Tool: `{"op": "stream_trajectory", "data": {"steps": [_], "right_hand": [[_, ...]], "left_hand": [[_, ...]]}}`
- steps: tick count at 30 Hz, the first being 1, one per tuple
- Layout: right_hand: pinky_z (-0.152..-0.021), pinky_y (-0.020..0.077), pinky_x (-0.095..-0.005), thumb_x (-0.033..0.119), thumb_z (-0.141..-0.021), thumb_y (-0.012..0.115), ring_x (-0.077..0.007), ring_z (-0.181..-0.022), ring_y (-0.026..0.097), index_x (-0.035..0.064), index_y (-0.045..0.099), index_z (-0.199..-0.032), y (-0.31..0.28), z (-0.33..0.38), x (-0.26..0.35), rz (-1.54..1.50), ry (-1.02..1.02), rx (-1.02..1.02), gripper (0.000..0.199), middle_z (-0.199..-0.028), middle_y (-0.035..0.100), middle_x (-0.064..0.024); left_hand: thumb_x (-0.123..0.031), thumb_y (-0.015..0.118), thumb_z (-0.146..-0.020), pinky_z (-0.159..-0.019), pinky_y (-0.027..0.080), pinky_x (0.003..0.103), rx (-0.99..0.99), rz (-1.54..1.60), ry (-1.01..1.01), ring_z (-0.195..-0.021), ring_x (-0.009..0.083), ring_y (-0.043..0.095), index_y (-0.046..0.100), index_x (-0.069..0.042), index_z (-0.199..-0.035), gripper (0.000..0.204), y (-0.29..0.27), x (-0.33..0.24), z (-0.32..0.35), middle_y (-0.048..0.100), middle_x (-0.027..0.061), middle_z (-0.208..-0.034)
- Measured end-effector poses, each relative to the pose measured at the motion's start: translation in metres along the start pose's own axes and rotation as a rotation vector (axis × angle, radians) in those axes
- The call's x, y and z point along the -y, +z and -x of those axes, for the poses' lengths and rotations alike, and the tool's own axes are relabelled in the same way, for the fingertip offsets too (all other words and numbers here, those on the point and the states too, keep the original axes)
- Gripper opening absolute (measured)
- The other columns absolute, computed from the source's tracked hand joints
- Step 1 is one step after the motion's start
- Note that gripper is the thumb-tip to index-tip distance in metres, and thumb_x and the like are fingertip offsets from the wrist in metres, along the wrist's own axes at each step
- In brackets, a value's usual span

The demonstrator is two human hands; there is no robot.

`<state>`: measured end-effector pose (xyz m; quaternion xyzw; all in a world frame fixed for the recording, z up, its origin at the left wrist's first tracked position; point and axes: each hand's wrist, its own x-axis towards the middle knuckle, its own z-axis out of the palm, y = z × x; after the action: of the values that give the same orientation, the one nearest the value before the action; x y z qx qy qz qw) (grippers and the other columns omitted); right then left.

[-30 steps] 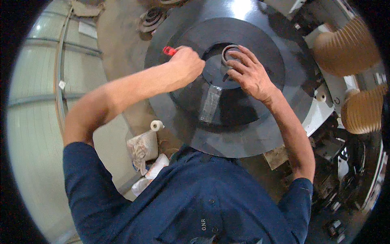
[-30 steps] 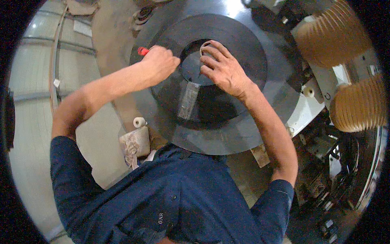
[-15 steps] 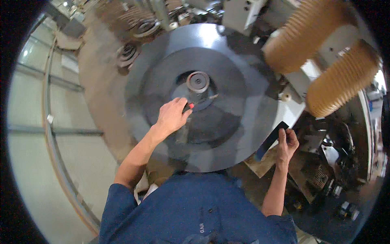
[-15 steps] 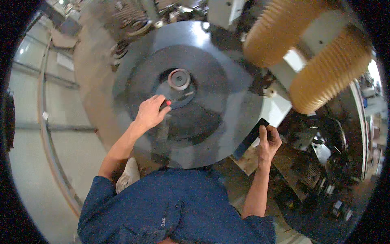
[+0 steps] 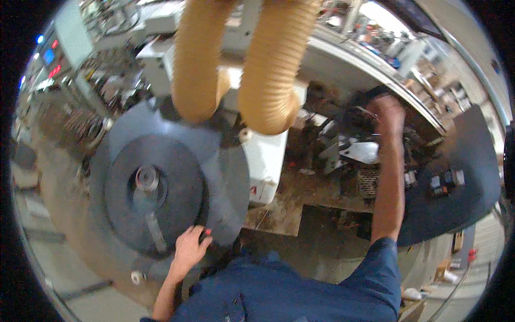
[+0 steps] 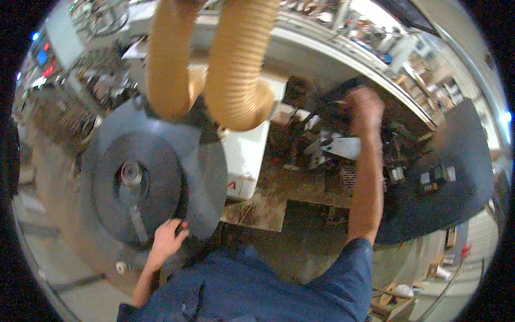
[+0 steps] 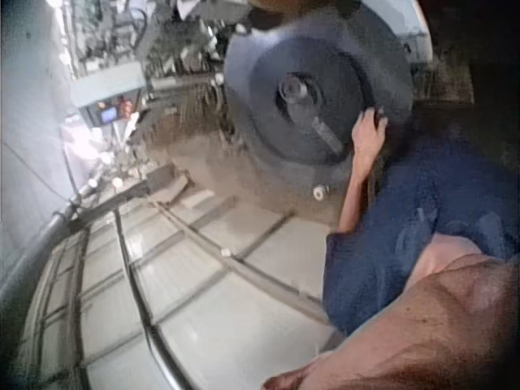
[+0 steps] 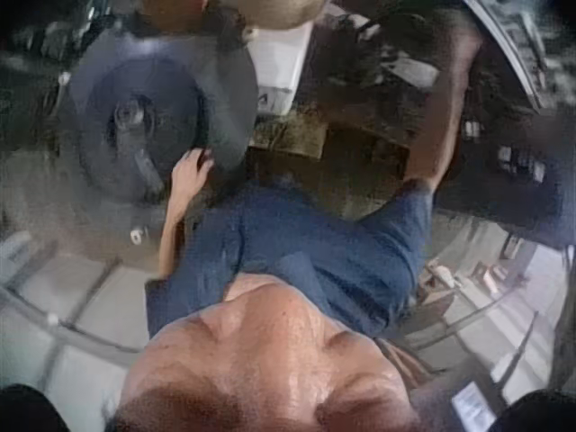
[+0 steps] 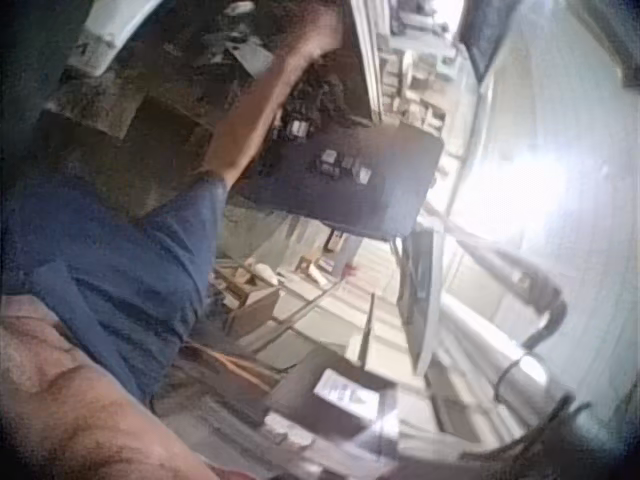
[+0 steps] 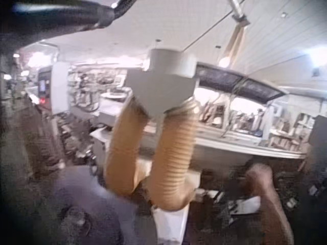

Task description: The person walks through a workshop, picks up a curved wooden piece, and places it on a rotating machine. They apply tape to the piece, then place another wooden ring on top. Finally, they use a yellow tool to adjust the machine.

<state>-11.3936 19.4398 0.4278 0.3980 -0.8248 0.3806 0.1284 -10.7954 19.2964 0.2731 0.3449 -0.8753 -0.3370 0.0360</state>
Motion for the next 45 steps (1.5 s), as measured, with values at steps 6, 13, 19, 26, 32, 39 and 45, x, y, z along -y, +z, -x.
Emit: {"op": "stream_trajectory", "data": {"steps": [6, 13, 19, 26, 32, 39, 45], "right_hand": [[-0.083, 0.0516, -0.0337, 0.024, -0.094, 0.063, -0.0177, -0.089, 0.064, -0.0006, 0.063, -0.117, -0.029, -0.026, -0.002, -0.608, 0.184, -0.163, 0.033, -0.1, 0.068, -0.0083], [-0.076, 0.0528, -0.0305, 0.027, -0.092, 0.067, -0.0121, -0.085, 0.064, -0.0012, 0.068, -0.111, 0.123, 0.226, 0.041, -0.672, 0.488, 0.417, 0.034, -0.096, 0.07, -0.0067], [-0.085, 0.0476, -0.0268, 0.024, -0.099, 0.056, -0.0104, -0.095, 0.058, -0.0005, 0.059, -0.126, 0.147, 0.359, 0.094, -1.044, 0.833, 0.656, 0.036, -0.109, 0.065, -0.004], [-0.079, 0.0513, -0.0342, 0.028, -0.1, 0.052, -0.0185, -0.094, 0.062, 0.0, 0.06, -0.117, 0.155, 0.385, 0.023, -1.283, 1.038, 0.552, 0.034, -0.106, 0.064, -0.0067], [-0.072, 0.0521, -0.0394, 0.04, -0.095, 0.061, -0.0232, -0.095, 0.06, 0.0019, 0.058, -0.118, 0.233, 0.394, -0.124, -1.028, 1.183, 0.419, 0.045, -0.107, 0.06, -0.0089], [-0.08, 0.0469, -0.0455, 0.041, -0.096, 0.056, -0.0287, -0.092, 0.058, -0.0004, 0.056, -0.121, 0.311, 0.391, -0.278, -0.403, 1.205, 0.534, 0.049, -0.114, 0.06, -0.0133], [-0.069, 0.0546, -0.0451, 0.03, -0.098, 0.049, -0.0299, -0.082, 0.062, 0.0007, 0.057, -0.117, 0.35, 0.375, -0.254, -0.642, 1.31, 0.611, 0.036, -0.103, 0.062, -0.0154]], "left_hand": [[-0.024, 0.065, -0.085, -0.078, 0.049, 0.047, -0.157, 0.024, -0.127, -0.093, 0.041, 0.06, 0.058, -0.004, -0.111, 0.033, 0.045, -0.028, -0.01, 0.061, 0.0196, -0.1], [-0.02, 0.061, -0.09, -0.084, 0.048, 0.041, -0.165, 0.408, 0.014, -0.096, 0.04, 0.06, 0.059, 0.0, -0.117, 0.033, 0.085, -0.07, -0.04, 0.063, 0.0208, -0.106], [-0.011, 0.055, -0.087, -0.094, 0.044, 0.048, -0.034, 0.355, 0.077, -0.109, 0.0462, 0.052, 0.048, 0.008, -0.124, 0.042, 0.131, -0.106, -0.077, 0.053, 0.0298, -0.118], [-0.024, 0.065, -0.084, -0.101, 0.041, 0.047, 0.206, 0.065, 0.335, -0.116, 0.0415, 0.049, 0.049, 0.0, -0.13, 0.054, 0.158, -0.134, -0.073, 0.048, 0.0215, -0.126], [-0.036, 0.071, -0.08, -0.109, 0.035, 0.049, -0.449, -0.259, 0.056, -0.128, 0.0412, 0.041, 0.051, 0.002, -0.128, 0.064, 0.067, -0.053, -0.045, 0.046, 0.0212, -0.13], [-0.07, 0.077, -0.055, -0.117, 0.008, 0.056, -0.138, -0.524, -0.161, -0.145, 0.0482, 0.006, 0.018, -0.001, -0.151, 0.133, -0.011, 0.065, 0.002, 0.011, 0.0333, -0.154], [-0.063, 0.084, -0.047, -0.116, 0.007, 0.06, 0.091, -0.614, -0.092, -0.145, 0.0472, 0.005, 0.008, -0.008, -0.154, 0.142, -0.045, 0.071, 0.013, 0.006, 0.0329, -0.155]]}}
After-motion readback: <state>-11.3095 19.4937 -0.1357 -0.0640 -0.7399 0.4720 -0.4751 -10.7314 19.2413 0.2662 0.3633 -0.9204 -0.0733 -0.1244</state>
